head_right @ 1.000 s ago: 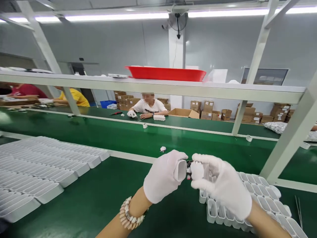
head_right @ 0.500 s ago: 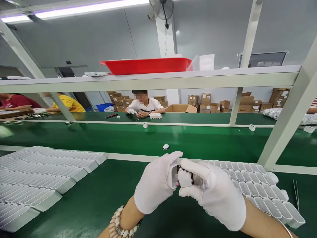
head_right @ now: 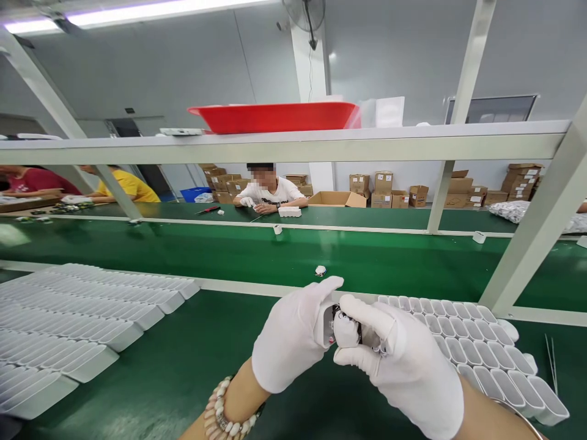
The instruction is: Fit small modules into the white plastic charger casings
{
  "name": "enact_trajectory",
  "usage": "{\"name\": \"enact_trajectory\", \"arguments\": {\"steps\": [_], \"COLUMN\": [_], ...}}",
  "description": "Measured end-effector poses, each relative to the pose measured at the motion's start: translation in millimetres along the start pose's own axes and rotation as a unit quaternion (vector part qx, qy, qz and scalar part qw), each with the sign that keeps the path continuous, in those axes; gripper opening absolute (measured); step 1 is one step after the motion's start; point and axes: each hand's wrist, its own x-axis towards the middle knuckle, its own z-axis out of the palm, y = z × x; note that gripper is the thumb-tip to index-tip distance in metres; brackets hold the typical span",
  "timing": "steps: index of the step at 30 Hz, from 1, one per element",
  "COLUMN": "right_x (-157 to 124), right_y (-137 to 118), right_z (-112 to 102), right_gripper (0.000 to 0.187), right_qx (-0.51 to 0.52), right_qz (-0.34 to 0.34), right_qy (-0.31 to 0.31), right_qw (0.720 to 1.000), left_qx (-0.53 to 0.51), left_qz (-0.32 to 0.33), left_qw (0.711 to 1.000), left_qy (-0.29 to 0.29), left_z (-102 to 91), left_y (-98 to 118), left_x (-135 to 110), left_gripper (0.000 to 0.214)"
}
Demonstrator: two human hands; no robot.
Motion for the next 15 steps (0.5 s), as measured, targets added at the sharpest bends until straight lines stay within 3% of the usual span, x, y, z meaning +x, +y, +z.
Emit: {"name": "enact_trajectory", "arguments": {"steps": [5, 10, 15], "right_x": [0.1, -0.8, -4.5], "right_y": [0.4, -1.9, 1.2], "right_z": [1.1, 1.7, 1.0], "right_gripper": [0.016, 0.009, 0.007], "right_qx": [-0.005, 0.013, 0.019], "right_qz": [-0.017, 0.046, 0.055], "right_qy": [0.01, -0.01, -0.021], "right_qw": [1.0, 0.999, 0.998], "left_qx": [-0.006, -0.01, -0.007], "left_qz": [-0.009, -0.005, -0.003], "left_qw": [1.0, 0.999, 1.0], "left_qy": [-0.012, -0.032, -0.017], "left_z": [1.9, 1.8, 1.8], "left_y": [-0.9, 0.4, 1.3], "left_x": [-1.9, -1.4, -2.1], "left_gripper": [0.036, 0.038, 0.04]}}
